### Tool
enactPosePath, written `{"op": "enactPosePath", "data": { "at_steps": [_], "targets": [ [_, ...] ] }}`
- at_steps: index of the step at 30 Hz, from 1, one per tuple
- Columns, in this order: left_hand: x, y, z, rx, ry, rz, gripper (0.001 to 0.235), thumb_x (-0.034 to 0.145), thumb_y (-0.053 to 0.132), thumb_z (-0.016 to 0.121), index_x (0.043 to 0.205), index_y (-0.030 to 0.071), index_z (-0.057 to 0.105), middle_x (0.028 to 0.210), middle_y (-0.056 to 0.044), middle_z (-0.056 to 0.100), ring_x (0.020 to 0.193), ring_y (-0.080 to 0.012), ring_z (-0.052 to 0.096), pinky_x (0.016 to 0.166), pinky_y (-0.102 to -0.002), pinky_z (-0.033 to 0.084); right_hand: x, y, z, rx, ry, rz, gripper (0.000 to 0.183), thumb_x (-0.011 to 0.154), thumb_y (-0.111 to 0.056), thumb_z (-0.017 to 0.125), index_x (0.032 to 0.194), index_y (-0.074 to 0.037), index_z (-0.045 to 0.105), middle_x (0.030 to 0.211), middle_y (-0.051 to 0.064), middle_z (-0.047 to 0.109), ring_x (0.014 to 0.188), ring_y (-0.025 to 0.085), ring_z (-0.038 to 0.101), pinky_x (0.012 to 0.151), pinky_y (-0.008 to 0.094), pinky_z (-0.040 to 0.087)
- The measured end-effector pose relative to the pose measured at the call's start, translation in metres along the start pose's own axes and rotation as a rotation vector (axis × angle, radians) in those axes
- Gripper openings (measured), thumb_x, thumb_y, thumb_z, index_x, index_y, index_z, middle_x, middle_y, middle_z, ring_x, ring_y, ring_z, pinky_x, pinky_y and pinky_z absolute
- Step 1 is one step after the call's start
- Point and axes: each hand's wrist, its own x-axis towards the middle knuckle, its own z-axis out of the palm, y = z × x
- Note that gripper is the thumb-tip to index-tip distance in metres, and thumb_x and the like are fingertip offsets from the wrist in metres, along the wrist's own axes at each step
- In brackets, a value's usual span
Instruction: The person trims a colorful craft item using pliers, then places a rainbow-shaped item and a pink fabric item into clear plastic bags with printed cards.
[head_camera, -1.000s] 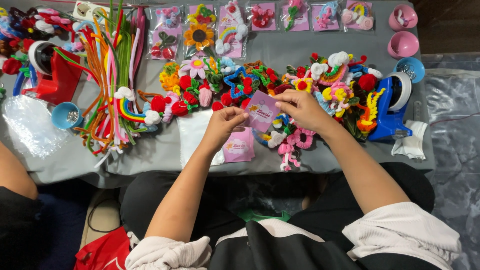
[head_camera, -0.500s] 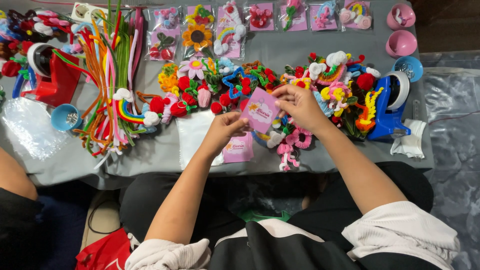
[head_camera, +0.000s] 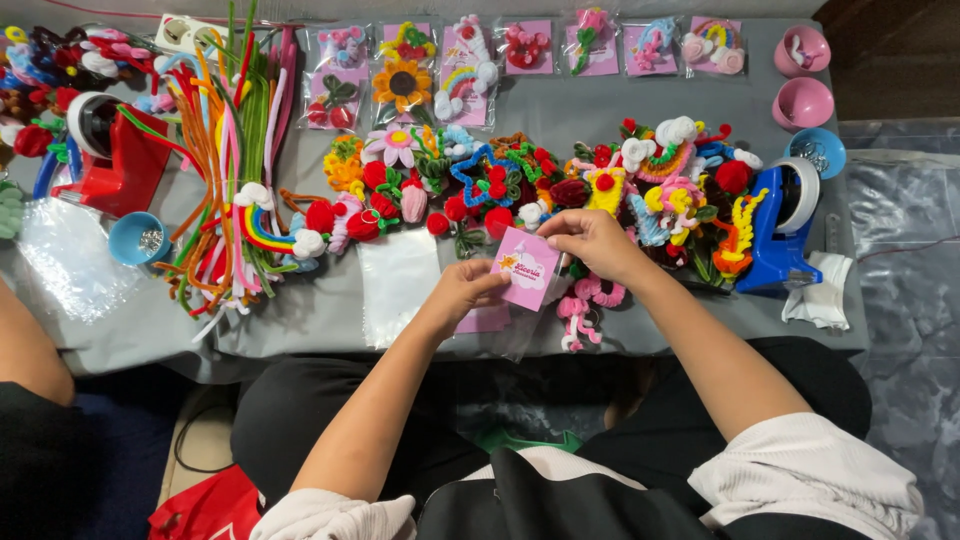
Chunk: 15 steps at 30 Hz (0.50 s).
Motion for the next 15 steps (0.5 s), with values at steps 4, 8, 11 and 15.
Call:
{"op": "enactPosePath", "data": {
  "at_steps": [4, 8, 11, 15],
  "targets": [
    [0.001, -0.010, 0.000, 0.014, -0.026, -0.042, 0.030, 0.085, 0.018, 0.082, 0.107, 0.000, 0.075, 0.085, -0.007, 0.075, 0.072, -0.0148, 0.074, 0.072, -0.031, 0.064, -0.002, -0.003, -0.001, -0.032, -0.006, 0.006, 0.024, 0.088, 0.003, 0.068, 0.108, -0.006, 0.077, 0.089, 0.012, 0.076, 0.060, 0.014, 0.071, 0.053, 0.023, 0.054],
    [-0.018, 0.006, 0.012, 0.025, -0.019, -0.049, 0.029, 0.084, 0.019, 0.082, 0.106, 0.002, 0.075, 0.083, -0.004, 0.074, 0.071, -0.0114, 0.072, 0.069, -0.029, 0.064, -0.006, -0.015, 0.001, -0.107, -0.063, 0.005, 0.023, 0.087, 0.002, 0.070, 0.105, -0.006, 0.080, 0.086, 0.010, 0.075, 0.063, 0.013, 0.068, 0.056, 0.024, 0.055],
    [-0.018, 0.010, 0.012, 0.027, -0.009, -0.045, 0.031, 0.084, 0.020, 0.083, 0.108, 0.002, 0.075, 0.085, -0.005, 0.075, 0.073, -0.0123, 0.072, 0.070, -0.029, 0.063, -0.010, -0.019, 0.001, -0.058, -0.105, 0.055, 0.020, 0.094, -0.010, 0.066, 0.108, -0.007, 0.079, 0.085, 0.008, 0.074, 0.065, 0.014, 0.069, 0.059, 0.027, 0.058],
    [-0.018, 0.014, 0.012, -0.007, -0.002, -0.049, 0.034, 0.083, 0.022, 0.084, 0.110, 0.003, 0.075, 0.089, -0.005, 0.077, 0.075, -0.0126, 0.074, 0.072, -0.030, 0.063, -0.011, -0.015, 0.001, 0.067, -0.191, 0.095, 0.033, 0.086, -0.005, 0.077, 0.119, -0.004, 0.073, 0.086, 0.011, 0.073, 0.065, 0.019, 0.074, 0.060, 0.030, 0.062]
  ]
}}
